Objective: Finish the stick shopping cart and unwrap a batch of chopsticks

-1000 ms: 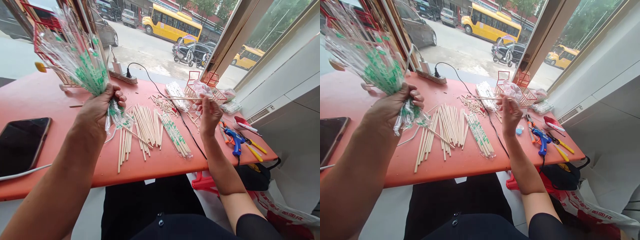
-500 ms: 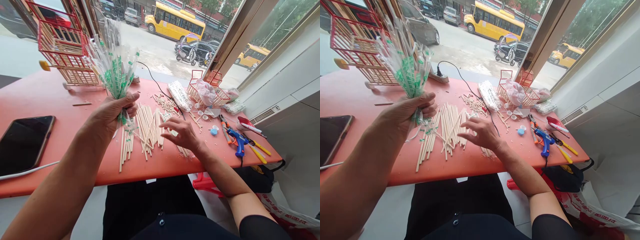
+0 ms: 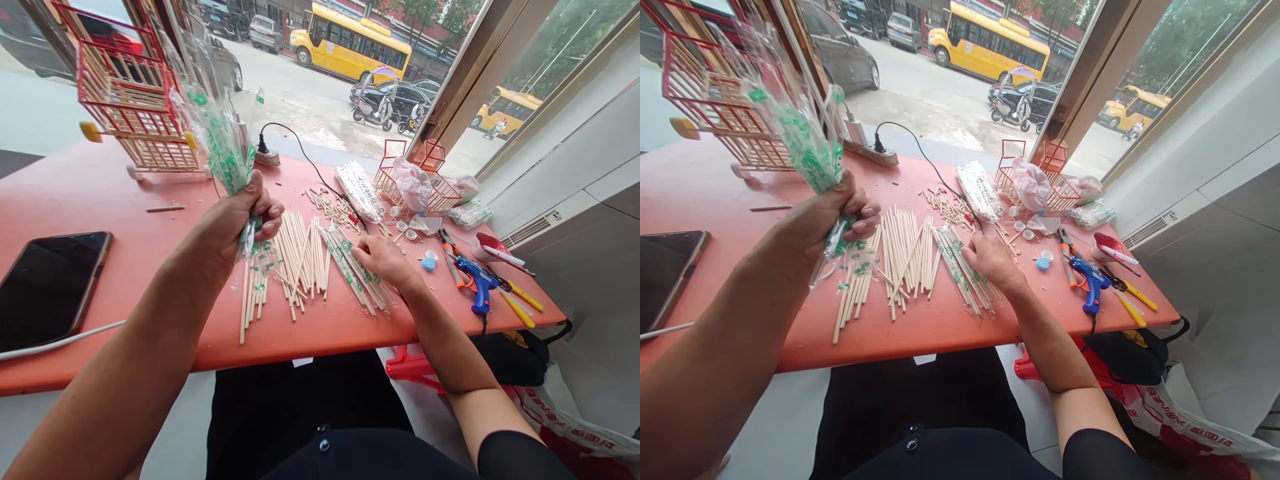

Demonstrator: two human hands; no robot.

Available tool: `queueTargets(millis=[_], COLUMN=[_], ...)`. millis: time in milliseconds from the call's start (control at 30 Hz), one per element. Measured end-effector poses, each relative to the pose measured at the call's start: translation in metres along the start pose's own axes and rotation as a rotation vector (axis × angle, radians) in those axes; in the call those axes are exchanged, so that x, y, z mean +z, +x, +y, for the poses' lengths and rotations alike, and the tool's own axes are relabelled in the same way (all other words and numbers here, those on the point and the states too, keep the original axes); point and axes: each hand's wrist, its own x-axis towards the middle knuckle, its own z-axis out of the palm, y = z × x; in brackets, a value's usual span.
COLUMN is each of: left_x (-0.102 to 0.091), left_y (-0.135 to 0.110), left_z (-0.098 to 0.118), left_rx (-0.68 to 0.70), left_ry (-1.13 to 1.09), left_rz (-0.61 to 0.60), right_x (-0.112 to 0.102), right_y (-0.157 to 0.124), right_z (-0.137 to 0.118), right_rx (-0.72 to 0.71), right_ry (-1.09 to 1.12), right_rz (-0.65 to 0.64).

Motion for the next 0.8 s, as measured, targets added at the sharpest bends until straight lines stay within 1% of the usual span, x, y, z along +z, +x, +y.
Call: queueTargets(millis=[67,133,233,300,433,467,533,667,733,800], left_x=[0.000,-0.001,-0.002,0.000,0.008,0.010,0.013,0.014,0.015,0.015], left_y=[-0.001,-0.001,-0.001,0.000,0.000,0.000,-0.001,-0.002,-0.002,-0.003], left_z=[0.001,0.001,-0.005,-0.013,-0.031,-0.034,-0.036,-0.028,-0.024,-0.023], left_rx=[-0.022,-0.028,-0.017,-0.011,-0.046,-0.047,-0.021,0.107,0.136,0.127], left_ry=[0.018,0.025,0.025,0.036,0.132,0.161,0.195,0.140,0.112,0.111], left_rz=[-0.006,0.012,0.029,0.005,-0.114,-0.124,-0.087,0.076,0.101,0.088], right_x=[0.000,0.000,-0.001,-0.001,0.003,0.004,0.005,0.003,0.002,0.002], right_y=[0.003,0.004,0.001,-0.004,-0.013,-0.014,-0.015,-0.018,-0.021,-0.022], right_z=[0.004,0.004,-0.005,-0.015,-0.032,-0.034,-0.036,-0.037,-0.038,-0.040], right_rx=[-0.008,-0.050,-0.173,-0.236,-0.278,-0.280,-0.289,-0.367,-0.394,-0.402], right_ry=[0.152,0.403,0.778,0.908,0.982,0.985,0.968,0.886,0.876,0.880], right_rz=[0.052,0.049,-0.071,-0.138,-0.178,-0.193,-0.242,-0.382,-0.423,-0.416])
